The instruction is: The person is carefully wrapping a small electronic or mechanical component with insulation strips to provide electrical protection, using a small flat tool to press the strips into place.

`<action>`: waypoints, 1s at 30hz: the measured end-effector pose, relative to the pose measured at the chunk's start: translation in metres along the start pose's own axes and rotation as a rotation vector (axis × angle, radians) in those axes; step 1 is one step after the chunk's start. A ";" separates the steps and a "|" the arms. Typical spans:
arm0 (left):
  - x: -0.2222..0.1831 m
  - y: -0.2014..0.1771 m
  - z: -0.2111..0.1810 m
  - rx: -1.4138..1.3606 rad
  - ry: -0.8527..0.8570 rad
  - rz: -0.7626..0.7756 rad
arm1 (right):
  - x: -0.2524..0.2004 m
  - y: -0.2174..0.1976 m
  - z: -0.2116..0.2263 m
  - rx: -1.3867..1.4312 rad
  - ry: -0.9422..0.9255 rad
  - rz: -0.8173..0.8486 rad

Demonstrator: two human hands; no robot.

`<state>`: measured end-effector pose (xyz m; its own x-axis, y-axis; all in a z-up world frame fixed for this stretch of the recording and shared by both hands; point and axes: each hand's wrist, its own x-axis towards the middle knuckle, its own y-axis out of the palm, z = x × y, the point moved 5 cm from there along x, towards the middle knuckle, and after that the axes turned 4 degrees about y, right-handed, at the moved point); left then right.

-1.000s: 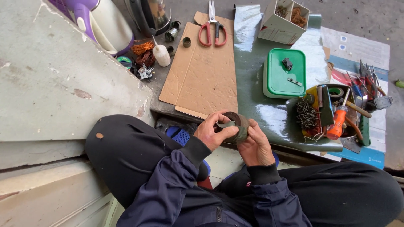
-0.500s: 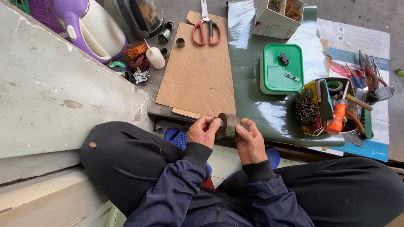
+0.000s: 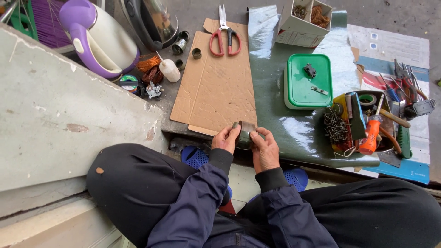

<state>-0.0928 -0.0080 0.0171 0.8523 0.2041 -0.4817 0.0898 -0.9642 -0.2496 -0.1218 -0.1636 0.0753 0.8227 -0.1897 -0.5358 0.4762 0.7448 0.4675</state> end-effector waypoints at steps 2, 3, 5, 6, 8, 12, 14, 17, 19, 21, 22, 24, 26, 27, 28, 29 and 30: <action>0.025 0.008 0.016 0.047 0.010 -0.019 | 0.020 -0.004 -0.012 0.021 -0.004 -0.028; 0.038 0.011 0.024 0.091 0.016 -0.038 | 0.030 -0.007 -0.019 0.039 -0.006 -0.058; 0.047 0.015 0.014 0.088 0.007 -0.048 | 0.036 0.001 -0.018 0.051 -0.012 -0.077; 0.051 0.017 0.010 0.082 -0.004 -0.057 | 0.039 0.004 -0.017 0.059 -0.018 -0.098; 0.061 0.017 -0.001 0.117 0.016 -0.062 | 0.050 0.003 -0.025 0.068 -0.030 -0.122; 0.095 0.027 0.014 0.163 0.067 -0.035 | 0.055 0.006 -0.024 0.044 -0.040 -0.183; 0.096 0.027 0.007 0.188 0.066 -0.026 | 0.059 0.004 -0.025 0.033 -0.037 -0.175; 0.095 0.027 0.005 0.208 0.063 -0.033 | 0.056 0.010 -0.020 -0.012 -0.049 -0.132; 0.099 0.029 0.008 0.203 0.063 -0.040 | 0.051 0.016 -0.011 -0.043 -0.069 -0.107; 0.106 0.032 0.017 0.203 0.074 -0.036 | 0.043 0.024 -0.001 -0.216 -0.083 -0.050; 0.107 0.032 0.017 0.203 0.076 -0.034 | 0.046 0.021 -0.004 -0.215 -0.085 -0.052; 0.108 0.033 0.017 0.208 0.086 -0.023 | 0.051 0.019 -0.008 -0.504 -0.149 -0.020; 0.111 0.034 0.019 0.230 0.086 -0.038 | 0.053 0.021 -0.007 -0.533 -0.170 -0.025; 0.112 0.034 0.021 0.253 0.083 -0.054 | 0.054 0.022 -0.007 -0.562 -0.187 -0.029; 0.113 0.036 0.023 0.249 0.085 -0.055 | 0.053 0.022 -0.007 -0.565 -0.190 -0.027; 0.114 0.036 0.024 0.250 0.083 -0.066 | 0.052 0.023 -0.006 -0.580 -0.203 -0.030; 0.114 0.037 0.026 0.250 0.081 -0.078 | 0.051 0.024 -0.005 -0.594 -0.215 -0.032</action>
<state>-0.0052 -0.0162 -0.0687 0.8872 0.2520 -0.3864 0.0351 -0.8721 -0.4881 -0.0701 -0.1523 0.0551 0.8844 -0.2964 -0.3606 0.2989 0.9530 -0.0502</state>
